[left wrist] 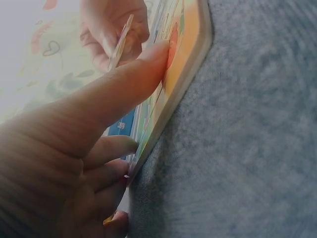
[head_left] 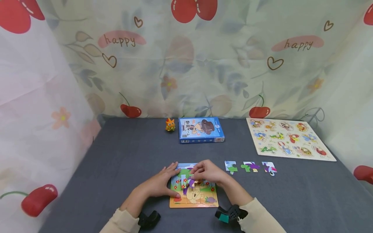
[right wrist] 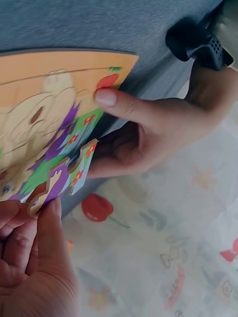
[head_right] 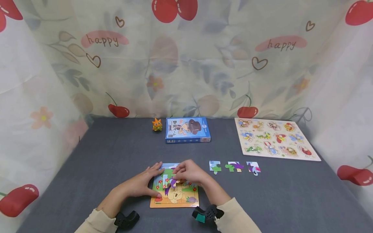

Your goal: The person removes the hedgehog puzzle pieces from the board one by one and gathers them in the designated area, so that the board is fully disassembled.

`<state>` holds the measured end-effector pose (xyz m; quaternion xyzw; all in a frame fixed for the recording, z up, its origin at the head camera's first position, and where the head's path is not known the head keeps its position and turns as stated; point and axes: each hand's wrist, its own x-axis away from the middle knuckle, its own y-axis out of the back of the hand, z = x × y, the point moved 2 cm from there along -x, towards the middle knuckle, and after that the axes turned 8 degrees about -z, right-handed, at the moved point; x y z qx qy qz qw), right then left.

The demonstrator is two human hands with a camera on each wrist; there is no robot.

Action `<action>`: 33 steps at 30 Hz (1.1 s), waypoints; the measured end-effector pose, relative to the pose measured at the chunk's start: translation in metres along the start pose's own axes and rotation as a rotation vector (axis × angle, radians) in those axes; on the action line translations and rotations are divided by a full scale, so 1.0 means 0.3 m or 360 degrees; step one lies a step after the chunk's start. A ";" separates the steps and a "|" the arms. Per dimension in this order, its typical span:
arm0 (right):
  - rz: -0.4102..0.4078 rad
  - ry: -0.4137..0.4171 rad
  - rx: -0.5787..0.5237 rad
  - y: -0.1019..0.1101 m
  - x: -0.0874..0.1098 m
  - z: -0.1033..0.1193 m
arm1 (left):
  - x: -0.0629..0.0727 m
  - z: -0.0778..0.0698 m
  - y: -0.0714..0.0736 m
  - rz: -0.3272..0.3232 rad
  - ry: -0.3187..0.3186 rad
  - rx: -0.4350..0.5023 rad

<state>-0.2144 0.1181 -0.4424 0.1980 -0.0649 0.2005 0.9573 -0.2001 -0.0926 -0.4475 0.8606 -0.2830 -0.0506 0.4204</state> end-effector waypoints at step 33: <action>-0.0237 -0.0067 0.0033 0.305 0.195 -0.128 | 0.063 -0.064 -0.011 0.0020 -0.0106 -0.0291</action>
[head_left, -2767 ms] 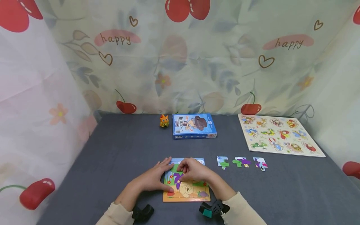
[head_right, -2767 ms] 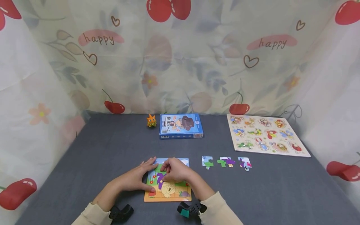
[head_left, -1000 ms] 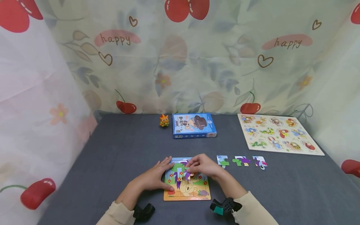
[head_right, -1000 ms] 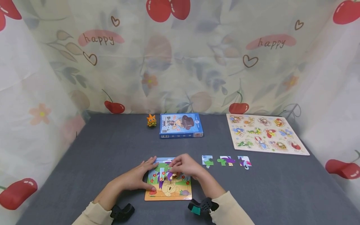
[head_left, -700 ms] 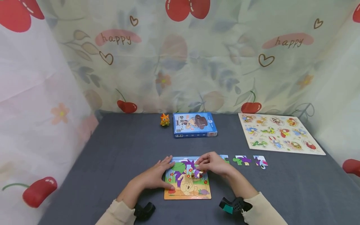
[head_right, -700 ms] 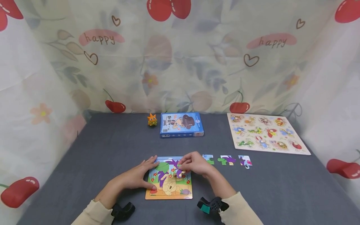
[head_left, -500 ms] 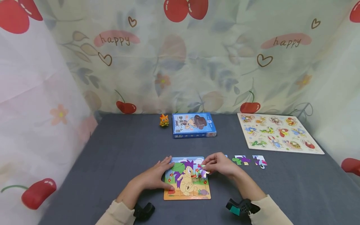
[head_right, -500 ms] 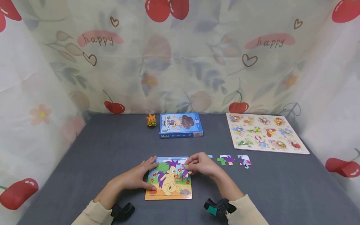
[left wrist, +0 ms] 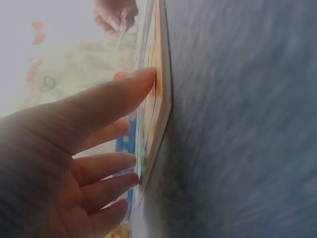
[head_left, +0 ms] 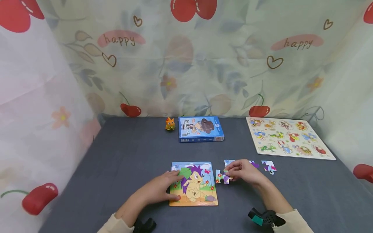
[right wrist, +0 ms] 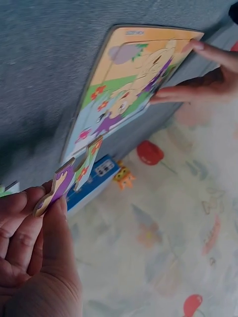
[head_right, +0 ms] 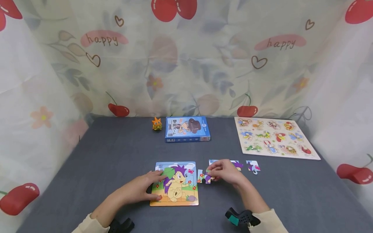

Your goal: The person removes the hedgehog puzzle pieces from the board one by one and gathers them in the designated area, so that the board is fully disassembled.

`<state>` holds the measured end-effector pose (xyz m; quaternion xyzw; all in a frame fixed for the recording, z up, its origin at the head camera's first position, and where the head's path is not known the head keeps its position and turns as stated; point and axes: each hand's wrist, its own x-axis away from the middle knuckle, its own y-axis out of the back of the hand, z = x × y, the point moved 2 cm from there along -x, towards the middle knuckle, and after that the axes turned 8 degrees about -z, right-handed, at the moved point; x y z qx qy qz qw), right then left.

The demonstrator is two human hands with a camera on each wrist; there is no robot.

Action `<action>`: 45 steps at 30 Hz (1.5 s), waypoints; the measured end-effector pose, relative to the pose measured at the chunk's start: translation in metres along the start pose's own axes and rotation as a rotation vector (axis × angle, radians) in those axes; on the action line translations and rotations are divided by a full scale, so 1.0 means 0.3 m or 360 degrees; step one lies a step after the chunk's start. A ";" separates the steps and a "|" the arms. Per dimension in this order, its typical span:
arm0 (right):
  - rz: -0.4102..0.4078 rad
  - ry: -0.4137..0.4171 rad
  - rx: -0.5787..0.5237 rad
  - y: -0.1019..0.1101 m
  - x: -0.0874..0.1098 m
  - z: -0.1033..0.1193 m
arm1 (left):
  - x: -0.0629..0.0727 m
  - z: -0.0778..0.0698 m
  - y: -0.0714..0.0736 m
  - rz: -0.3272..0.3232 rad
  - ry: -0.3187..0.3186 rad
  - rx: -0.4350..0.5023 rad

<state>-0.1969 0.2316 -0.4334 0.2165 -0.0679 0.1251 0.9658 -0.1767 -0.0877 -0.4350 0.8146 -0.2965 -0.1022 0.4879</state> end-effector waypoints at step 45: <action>-0.0245 0.0237 0.0525 0.050 0.067 -0.093 | 0.042 -0.044 -0.051 0.0016 -0.0106 -0.0038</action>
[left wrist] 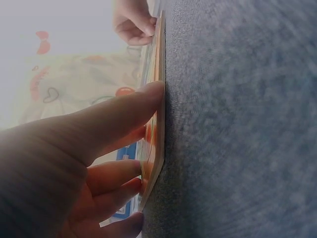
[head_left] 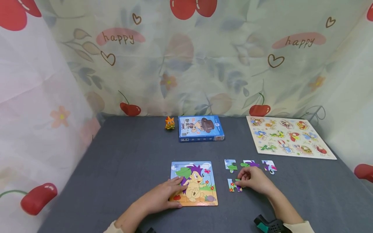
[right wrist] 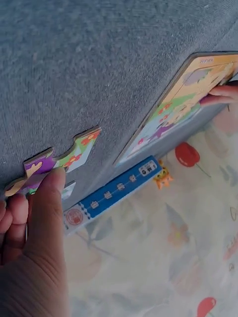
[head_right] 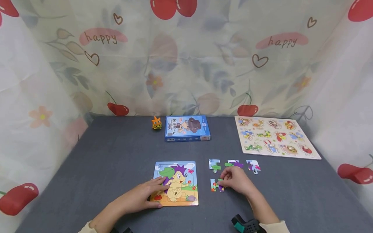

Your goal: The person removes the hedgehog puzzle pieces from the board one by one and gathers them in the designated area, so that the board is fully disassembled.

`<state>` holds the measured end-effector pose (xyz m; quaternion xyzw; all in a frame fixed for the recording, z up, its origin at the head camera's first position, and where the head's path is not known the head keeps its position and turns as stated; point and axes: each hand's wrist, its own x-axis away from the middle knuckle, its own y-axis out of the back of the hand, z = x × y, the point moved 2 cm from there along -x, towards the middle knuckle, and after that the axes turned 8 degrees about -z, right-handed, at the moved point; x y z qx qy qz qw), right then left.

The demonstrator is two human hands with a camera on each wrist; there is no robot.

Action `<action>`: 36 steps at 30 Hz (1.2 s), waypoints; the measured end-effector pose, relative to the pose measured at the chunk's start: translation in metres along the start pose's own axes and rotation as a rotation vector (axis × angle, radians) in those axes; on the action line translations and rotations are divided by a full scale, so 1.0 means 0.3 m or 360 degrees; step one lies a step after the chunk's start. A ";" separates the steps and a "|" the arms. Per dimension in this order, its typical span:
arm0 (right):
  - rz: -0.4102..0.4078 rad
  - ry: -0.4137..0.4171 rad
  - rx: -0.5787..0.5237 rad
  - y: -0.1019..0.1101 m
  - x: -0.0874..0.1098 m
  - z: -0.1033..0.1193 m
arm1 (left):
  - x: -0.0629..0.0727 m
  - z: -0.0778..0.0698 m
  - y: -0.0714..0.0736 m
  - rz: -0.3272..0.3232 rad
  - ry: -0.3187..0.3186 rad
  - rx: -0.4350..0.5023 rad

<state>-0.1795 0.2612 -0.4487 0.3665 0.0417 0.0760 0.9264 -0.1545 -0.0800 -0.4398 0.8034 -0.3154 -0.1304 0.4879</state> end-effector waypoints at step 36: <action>0.0147 0.0209 -0.0015 -0.014 -0.023 0.083 | 0.028 -0.065 -0.012 -0.0068 -0.0090 -0.0232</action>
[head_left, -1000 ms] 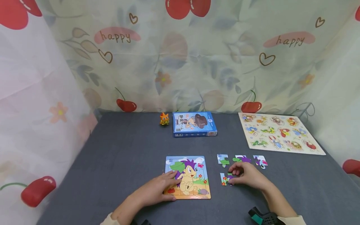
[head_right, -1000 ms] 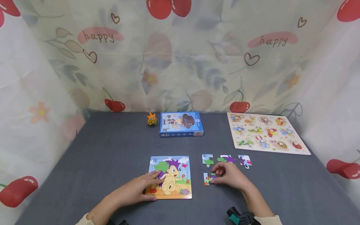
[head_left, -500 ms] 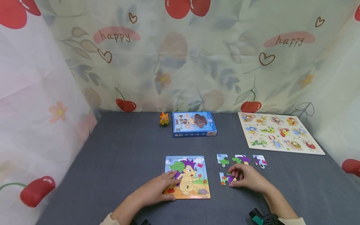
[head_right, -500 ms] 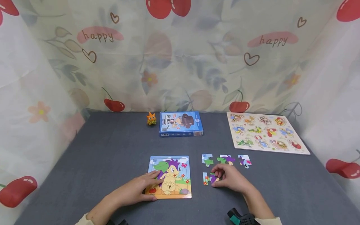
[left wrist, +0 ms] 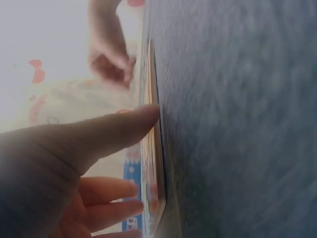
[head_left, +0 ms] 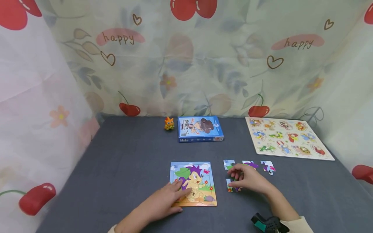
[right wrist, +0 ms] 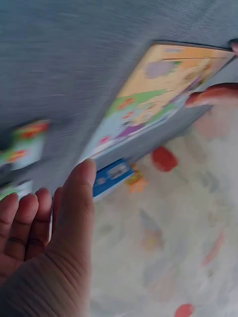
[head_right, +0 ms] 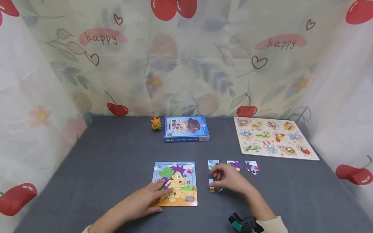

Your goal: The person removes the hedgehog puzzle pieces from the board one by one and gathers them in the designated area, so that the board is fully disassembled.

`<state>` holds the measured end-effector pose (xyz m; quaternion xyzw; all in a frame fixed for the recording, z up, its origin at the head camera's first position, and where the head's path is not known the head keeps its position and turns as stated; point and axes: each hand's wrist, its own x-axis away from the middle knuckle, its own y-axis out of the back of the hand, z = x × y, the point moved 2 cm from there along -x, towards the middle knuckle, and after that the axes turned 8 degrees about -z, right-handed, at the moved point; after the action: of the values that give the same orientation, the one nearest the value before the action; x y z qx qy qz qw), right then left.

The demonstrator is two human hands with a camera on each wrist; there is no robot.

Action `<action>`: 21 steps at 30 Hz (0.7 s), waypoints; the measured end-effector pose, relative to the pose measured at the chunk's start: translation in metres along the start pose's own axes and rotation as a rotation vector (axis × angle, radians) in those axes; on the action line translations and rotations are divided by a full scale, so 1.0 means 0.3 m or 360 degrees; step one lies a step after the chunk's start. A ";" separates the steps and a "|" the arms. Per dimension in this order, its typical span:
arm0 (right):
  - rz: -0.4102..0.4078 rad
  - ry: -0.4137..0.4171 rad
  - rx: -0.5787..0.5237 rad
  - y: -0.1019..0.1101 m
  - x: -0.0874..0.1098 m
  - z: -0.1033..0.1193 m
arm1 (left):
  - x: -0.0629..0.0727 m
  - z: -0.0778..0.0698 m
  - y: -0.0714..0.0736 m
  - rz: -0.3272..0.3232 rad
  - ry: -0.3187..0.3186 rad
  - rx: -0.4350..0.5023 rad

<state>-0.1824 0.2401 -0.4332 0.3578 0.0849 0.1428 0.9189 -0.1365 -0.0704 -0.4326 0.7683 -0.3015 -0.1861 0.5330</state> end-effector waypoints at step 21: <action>0.0161 0.0163 0.0049 -0.230 -0.223 0.179 | 0.011 -0.028 -0.020 -0.0101 -0.0022 -0.0161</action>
<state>-0.2177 0.1361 -0.4376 0.3678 0.1159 0.2059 0.8994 -0.1274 -0.0651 -0.4351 0.7483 -0.2709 -0.2231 0.5629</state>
